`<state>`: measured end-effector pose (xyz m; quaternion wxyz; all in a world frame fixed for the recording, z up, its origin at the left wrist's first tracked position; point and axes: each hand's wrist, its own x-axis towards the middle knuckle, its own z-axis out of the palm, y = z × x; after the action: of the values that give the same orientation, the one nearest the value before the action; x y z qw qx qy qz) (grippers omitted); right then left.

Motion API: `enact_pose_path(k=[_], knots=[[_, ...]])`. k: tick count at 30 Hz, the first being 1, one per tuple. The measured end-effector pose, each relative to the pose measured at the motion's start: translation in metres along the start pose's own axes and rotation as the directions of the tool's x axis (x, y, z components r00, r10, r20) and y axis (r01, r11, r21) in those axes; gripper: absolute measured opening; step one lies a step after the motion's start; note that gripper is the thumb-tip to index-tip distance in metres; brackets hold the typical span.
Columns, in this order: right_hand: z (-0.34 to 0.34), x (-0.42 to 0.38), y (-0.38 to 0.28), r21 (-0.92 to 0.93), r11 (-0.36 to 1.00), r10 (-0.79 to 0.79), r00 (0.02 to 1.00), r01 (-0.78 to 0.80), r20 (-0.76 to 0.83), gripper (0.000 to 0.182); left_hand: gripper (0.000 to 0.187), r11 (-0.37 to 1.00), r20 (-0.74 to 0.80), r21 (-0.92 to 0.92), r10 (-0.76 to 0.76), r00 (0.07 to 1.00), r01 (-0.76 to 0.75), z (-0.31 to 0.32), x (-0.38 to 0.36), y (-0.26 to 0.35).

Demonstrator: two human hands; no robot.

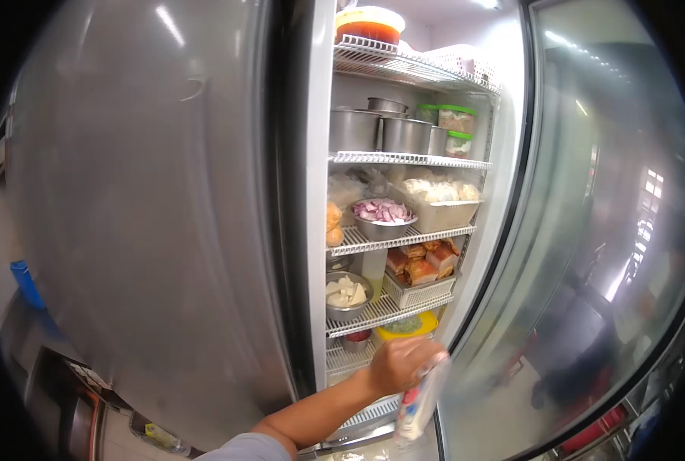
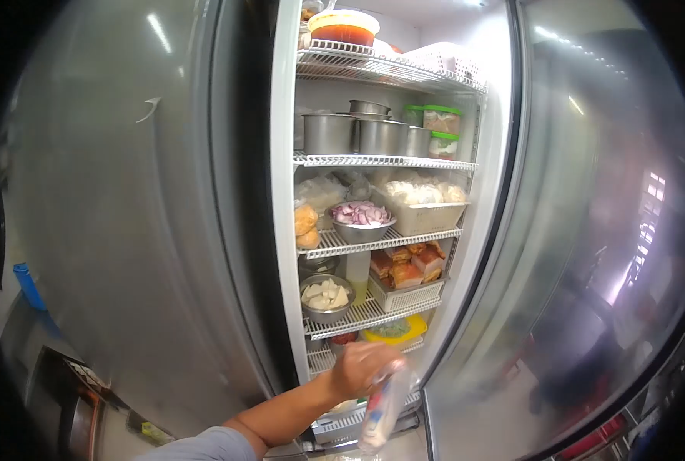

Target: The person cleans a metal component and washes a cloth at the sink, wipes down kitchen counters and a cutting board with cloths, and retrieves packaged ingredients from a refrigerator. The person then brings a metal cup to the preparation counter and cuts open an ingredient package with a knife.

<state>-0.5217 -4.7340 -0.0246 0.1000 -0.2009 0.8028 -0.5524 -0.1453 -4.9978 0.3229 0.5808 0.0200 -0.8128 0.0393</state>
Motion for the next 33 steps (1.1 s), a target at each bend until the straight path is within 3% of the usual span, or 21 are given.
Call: enact_pose_path(k=[3,6,8,10,12,14,16,18,21,27,31,33], knots=[[0.026,-0.049,-0.022,0.261,0.963,-0.131,0.967,0.072,0.218,0.076,0.037,0.999,-0.022,0.036,-0.013,1.000,0.013,-0.034,-0.047,0.026],[0.059,-0.103,-0.055,0.555,0.830,-0.229,0.872,-0.057,0.432,0.079,0.031,0.996,-0.081,0.048,-0.065,0.995,0.069,-0.076,-0.063,0.057],[0.094,-0.121,-0.019,0.341,0.939,-0.105,0.893,-0.056,0.438,0.070,0.024,0.996,-0.140,0.065,-0.051,0.989,0.061,-0.103,-0.059,0.074],[0.125,-0.147,-0.012,0.200,0.961,-0.258,0.887,0.193,0.383,0.072,0.025,0.996,-0.153,0.009,-0.085,0.985,0.087,-0.126,-0.056,0.085],[0.155,-0.172,-0.032,0.200,0.908,-0.417,0.850,0.370,0.323,0.073,0.025,0.993,-0.170,-0.045,-0.113,0.979,0.107,-0.144,-0.053,0.095],[0.152,-0.207,-0.120,-0.007,0.937,-0.307,0.836,0.348,0.454,0.074,0.013,0.990,-0.213,-0.039,-0.137,0.967,0.132,-0.157,-0.051,0.105],[0.194,-0.205,-0.102,-0.107,0.920,-0.259,0.788,0.378,0.558,0.072,0.010,0.991,-0.235,-0.052,-0.135,0.963,0.127,-0.169,-0.050,0.115],[0.220,-0.210,-0.116,-0.096,0.868,-0.333,0.715,0.487,0.614,0.068,0.011,0.988,-0.246,-0.065,-0.152,0.957,0.140,-0.175,-0.054,0.123],[0.253,-0.220,-0.149,-0.044,0.857,-0.358,0.654,0.514,0.666,0.059,0.023,0.980,-0.316,-0.014,-0.193,0.929,0.199,-0.179,-0.057,0.132],[0.309,-0.235,-0.193,0.093,0.841,-0.454,0.601,0.533,0.658,0.048,0.024,0.974,-0.272,-0.005,-0.219,0.937,0.226,-0.179,-0.064,0.128],[0.349,-0.233,-0.187,0.181,0.872,-0.448,0.591,0.456,0.670,0.052,0.023,0.970,-0.259,0.029,-0.225,0.939,0.240,-0.157,-0.063,0.122],[0.356,-0.220,-0.194,0.131,0.939,-0.273,0.461,0.317,0.844,0.052,0.023,0.970,-0.247,0.036,-0.225,0.943,0.240,-0.140,-0.062,0.110]])
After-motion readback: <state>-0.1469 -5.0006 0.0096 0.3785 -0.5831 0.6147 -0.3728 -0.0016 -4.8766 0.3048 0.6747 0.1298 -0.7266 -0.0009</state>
